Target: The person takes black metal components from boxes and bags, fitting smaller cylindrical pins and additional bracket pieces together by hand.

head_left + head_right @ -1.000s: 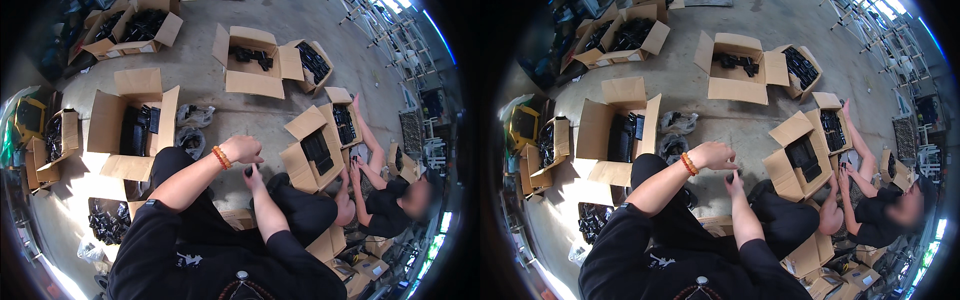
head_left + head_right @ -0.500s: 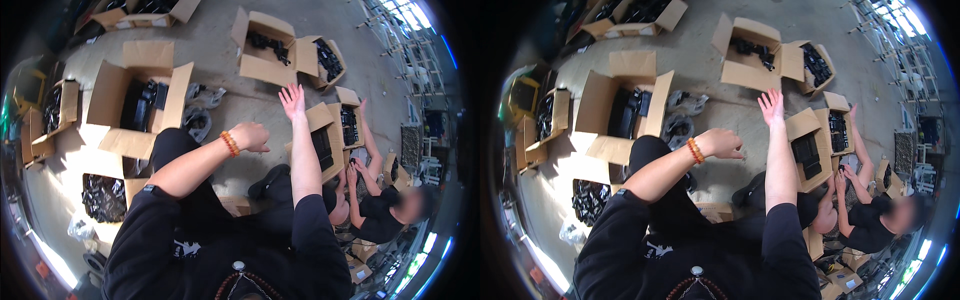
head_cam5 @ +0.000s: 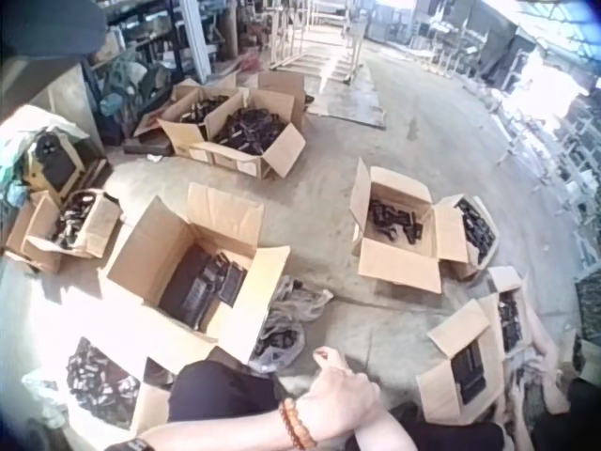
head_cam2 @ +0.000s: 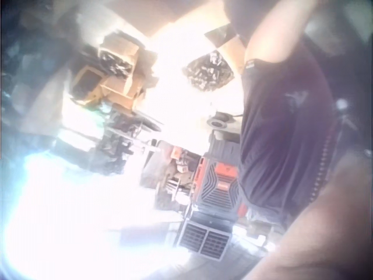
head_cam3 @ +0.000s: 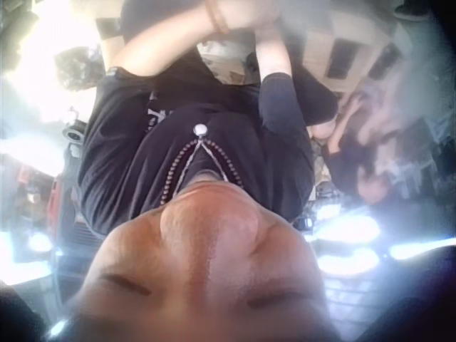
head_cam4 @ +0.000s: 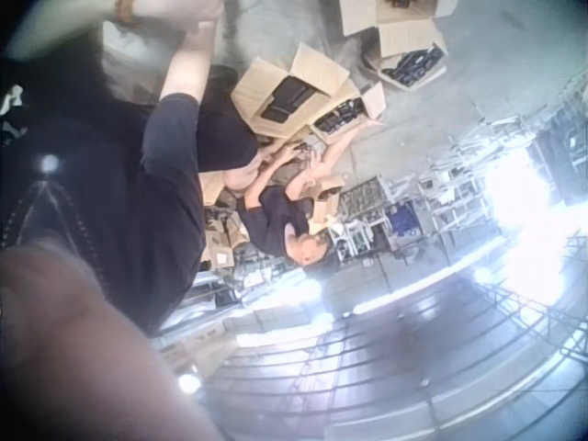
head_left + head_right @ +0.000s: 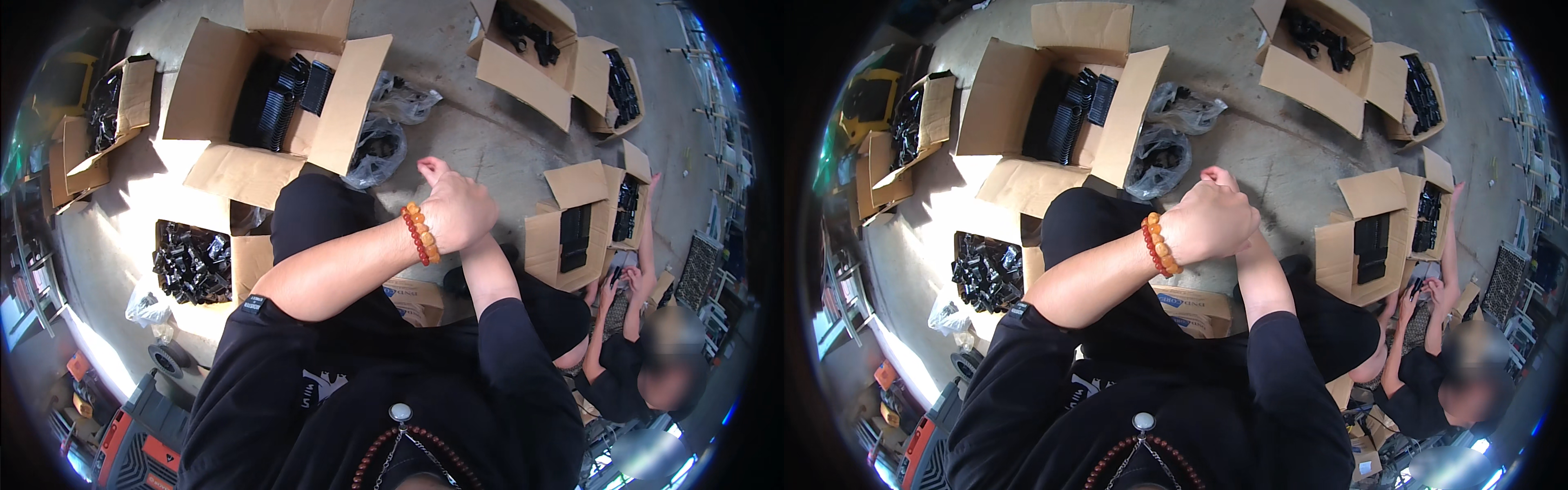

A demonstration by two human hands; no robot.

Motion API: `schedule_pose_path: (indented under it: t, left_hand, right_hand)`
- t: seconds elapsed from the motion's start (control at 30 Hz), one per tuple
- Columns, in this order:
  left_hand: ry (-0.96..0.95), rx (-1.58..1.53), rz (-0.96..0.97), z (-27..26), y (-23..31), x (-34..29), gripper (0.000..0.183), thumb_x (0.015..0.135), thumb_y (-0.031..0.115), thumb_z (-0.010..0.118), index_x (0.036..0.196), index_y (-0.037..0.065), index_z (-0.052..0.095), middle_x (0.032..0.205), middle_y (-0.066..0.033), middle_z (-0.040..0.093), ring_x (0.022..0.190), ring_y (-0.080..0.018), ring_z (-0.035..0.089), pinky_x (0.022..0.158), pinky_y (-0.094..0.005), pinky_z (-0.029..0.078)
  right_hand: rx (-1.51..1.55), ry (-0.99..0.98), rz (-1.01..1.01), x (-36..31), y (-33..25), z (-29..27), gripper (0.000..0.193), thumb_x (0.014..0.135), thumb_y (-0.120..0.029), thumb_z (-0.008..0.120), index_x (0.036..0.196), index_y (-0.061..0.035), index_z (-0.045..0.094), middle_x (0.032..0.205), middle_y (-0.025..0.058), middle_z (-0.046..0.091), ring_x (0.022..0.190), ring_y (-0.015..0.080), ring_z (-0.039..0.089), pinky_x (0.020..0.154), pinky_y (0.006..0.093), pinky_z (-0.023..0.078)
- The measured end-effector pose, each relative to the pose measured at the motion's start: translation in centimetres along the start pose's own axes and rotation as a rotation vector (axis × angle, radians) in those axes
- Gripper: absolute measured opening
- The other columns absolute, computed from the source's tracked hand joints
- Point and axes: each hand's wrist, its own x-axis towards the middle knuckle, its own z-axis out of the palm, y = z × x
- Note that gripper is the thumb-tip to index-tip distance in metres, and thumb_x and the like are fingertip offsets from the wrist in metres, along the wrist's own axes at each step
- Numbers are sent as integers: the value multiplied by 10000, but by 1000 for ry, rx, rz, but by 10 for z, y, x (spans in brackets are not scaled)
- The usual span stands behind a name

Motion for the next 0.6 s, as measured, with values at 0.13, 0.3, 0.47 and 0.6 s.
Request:
schedule_pose_path:
  t: [0.13, 0.3, 0.47, 0.6]
  left_hand:
    - [102, -173, -24, -38, -36, -30, 268, 819, 276, 682, 974, 70, 753, 906, -147, 732, 840, -319, 716, 756, -514, 534]
    - [416, -683, -360, -78, -156, -83, 277, 893, 324, 662, 873, 52, 714, 804, -102, 708, 719, -291, 687, 729, -371, 546]
    - [542, -377, -806, 121, -319, -70, 259, 830, 265, 704, 1009, 77, 702, 889, -94, 703, 870, -286, 682, 796, -393, 554]
    - [521, -190, -625, 229, -346, -49, 428, 778, 134, 691, 1195, 177, 606, 1166, -12, 608, 1112, -232, 583, 897, -362, 528]
  right_hand:
    - [-194, 14, -130, 37, -41, 42, 208, 920, -162, 615, 1076, -52, 698, 986, 158, 725, 923, 234, 699, 830, 349, 537]
    - [-138, -107, -102, 36, -64, 59, 265, 897, -230, 630, 1102, -74, 693, 965, 145, 725, 921, 277, 701, 836, 354, 531]
    - [-84, -39, -163, 22, -61, 68, 240, 905, -217, 618, 1063, -54, 694, 927, 164, 716, 887, 292, 705, 808, 354, 533]
    - [0, 43, -138, 4, -33, 46, 230, 935, -213, 599, 1059, -43, 691, 886, 129, 724, 835, 232, 704, 766, 333, 537]
